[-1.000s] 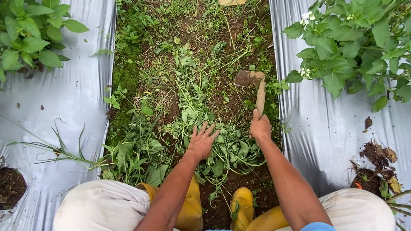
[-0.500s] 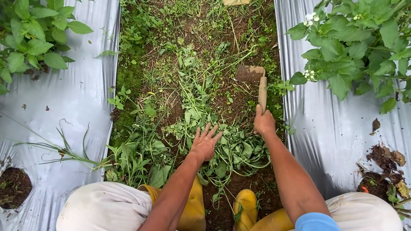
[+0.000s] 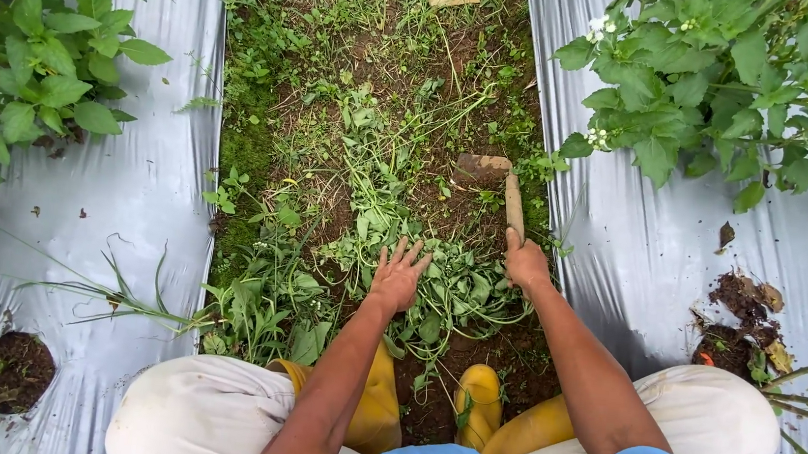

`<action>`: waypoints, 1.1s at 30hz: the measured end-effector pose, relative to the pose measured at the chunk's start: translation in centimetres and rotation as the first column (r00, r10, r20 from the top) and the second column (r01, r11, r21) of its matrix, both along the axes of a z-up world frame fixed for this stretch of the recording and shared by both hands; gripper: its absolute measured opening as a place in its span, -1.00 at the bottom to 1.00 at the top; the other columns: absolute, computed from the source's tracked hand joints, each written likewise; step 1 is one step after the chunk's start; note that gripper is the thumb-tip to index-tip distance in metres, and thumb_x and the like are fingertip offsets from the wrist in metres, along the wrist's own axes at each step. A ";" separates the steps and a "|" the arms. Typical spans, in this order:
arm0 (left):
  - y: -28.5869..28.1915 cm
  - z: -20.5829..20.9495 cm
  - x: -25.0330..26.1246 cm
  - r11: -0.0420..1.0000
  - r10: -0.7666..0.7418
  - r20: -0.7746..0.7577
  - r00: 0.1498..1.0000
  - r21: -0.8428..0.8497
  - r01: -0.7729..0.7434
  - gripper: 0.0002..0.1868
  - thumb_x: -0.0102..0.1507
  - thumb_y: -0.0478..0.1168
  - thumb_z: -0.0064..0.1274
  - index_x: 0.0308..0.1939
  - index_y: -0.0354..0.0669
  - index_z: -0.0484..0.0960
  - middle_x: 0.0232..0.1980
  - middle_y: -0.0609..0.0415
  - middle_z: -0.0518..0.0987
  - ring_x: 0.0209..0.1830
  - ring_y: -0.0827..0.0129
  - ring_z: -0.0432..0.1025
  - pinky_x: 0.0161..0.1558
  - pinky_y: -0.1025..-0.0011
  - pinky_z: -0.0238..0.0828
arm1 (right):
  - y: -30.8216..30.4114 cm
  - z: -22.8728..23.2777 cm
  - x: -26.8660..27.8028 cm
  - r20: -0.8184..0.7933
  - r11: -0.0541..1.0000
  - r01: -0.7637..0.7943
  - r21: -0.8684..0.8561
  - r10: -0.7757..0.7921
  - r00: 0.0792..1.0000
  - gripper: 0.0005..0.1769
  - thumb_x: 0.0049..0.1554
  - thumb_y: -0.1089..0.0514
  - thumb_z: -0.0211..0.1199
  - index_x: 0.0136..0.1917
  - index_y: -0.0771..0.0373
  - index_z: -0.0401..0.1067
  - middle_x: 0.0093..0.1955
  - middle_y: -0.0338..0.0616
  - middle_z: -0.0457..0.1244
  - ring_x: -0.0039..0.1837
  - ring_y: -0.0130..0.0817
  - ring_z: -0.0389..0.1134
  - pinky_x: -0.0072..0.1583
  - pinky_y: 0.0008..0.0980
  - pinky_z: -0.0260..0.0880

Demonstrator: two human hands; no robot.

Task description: Removing plants by hand and using a small hoe to clear soil between planting rows.

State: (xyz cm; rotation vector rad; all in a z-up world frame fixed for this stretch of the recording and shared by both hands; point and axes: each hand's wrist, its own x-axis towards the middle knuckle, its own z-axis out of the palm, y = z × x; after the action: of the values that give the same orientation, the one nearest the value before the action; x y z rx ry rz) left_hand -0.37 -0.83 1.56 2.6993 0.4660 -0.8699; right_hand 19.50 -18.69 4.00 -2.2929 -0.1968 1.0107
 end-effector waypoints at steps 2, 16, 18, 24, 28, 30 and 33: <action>-0.3 -0.6 -0.2 1.000 0.004 -0.004 1.000 -0.001 -0.004 -0.03 0.22 -0.12 0.15 0.65 0.30 0.00 0.74 0.20 -0.21 0.73 0.03 -0.41 0.61 -0.15 -0.33 | 0.0 0.5 -0.9 -0.026 1.000 0.023 -0.011 -0.024 0.999 -0.17 0.43 -0.34 -0.33 0.36 0.54 0.20 -0.26 0.09 0.34 -0.37 -0.29 0.41 -0.29 -0.21 0.53; 0.0 -1.7 -0.4 1.000 0.009 0.055 0.998 0.013 -0.009 0.02 0.16 -0.08 0.25 0.64 0.29 0.03 0.74 0.19 -0.15 0.73 0.05 -0.35 0.61 -0.12 -0.27 | -1.6 -0.4 -14.1 -0.033 0.970 0.244 0.011 -0.244 0.969 -0.25 0.39 -0.37 -0.26 0.10 0.41 0.30 -0.34 0.10 0.36 -0.39 -0.14 0.44 -0.20 -0.12 0.55; -0.1 -2.0 -0.8 0.999 -0.021 0.101 0.995 0.038 0.017 0.01 0.19 -0.13 0.18 0.65 0.26 -0.01 0.74 0.16 -0.15 0.73 0.02 -0.34 0.62 -0.15 -0.35 | -1.3 -0.1 -15.0 -0.099 0.952 0.301 0.057 -0.295 0.950 -0.27 0.41 -0.32 -0.29 0.06 0.43 0.28 -0.42 0.05 0.32 -0.42 -0.20 0.41 -0.25 -0.23 0.52; -0.8 0.4 -1.8 0.983 -0.179 0.192 0.965 0.073 0.168 0.13 0.20 -0.28 0.19 0.68 0.24 -0.22 0.74 0.14 -0.24 0.73 0.05 -0.31 0.63 -0.15 -0.37 | -2.7 1.4 -22.3 -0.157 0.964 0.264 0.018 -0.258 0.953 -0.36 0.35 -0.31 -0.19 -0.08 0.33 0.29 -0.45 0.03 0.33 -0.46 -0.15 0.42 -0.29 -0.22 0.53; -0.9 0.3 -0.7 0.986 -0.164 0.139 0.977 0.041 0.159 0.04 0.24 -0.32 0.14 0.67 0.15 -0.16 0.73 0.09 -0.15 0.72 0.00 -0.28 0.64 -0.18 -0.40 | -1.7 2.5 -20.5 -0.133 0.978 0.208 0.019 -0.203 0.970 -0.29 0.32 -0.37 -0.12 0.07 0.39 0.30 -0.32 0.08 0.36 -0.36 -0.11 0.46 -0.23 -0.09 0.55; -0.9 -1.0 -0.3 0.988 -0.155 0.063 0.986 0.036 0.153 0.09 0.23 -0.16 0.23 0.67 0.22 -0.18 0.72 0.16 -0.13 0.72 0.04 -0.29 0.63 -0.21 -0.43 | -0.9 3.4 -19.4 -0.233 0.904 0.411 0.121 -0.376 0.897 -0.43 0.36 -0.19 -0.03 0.06 0.44 0.32 -0.29 0.06 0.29 -0.39 -0.22 0.36 -0.36 -0.25 0.51; -1.0 -2.2 -0.2 0.989 -0.141 0.068 0.988 0.043 0.138 0.10 0.20 -0.10 0.26 0.66 0.26 -0.15 0.71 0.20 -0.08 0.72 0.06 -0.27 0.62 -0.22 -0.41 | 1.2 5.7 -15.9 -0.178 0.914 0.359 0.191 -0.327 0.928 -0.43 0.42 -0.15 -0.12 0.19 0.49 0.27 -0.27 0.02 0.27 -0.39 -0.31 0.34 -0.36 -0.30 0.51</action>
State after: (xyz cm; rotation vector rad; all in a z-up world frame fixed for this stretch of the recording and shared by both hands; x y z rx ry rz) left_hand -0.55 -1.83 -0.59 2.8147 0.2836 -0.8045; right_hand 3.63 -17.44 9.72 -1.9553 0.1457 0.9127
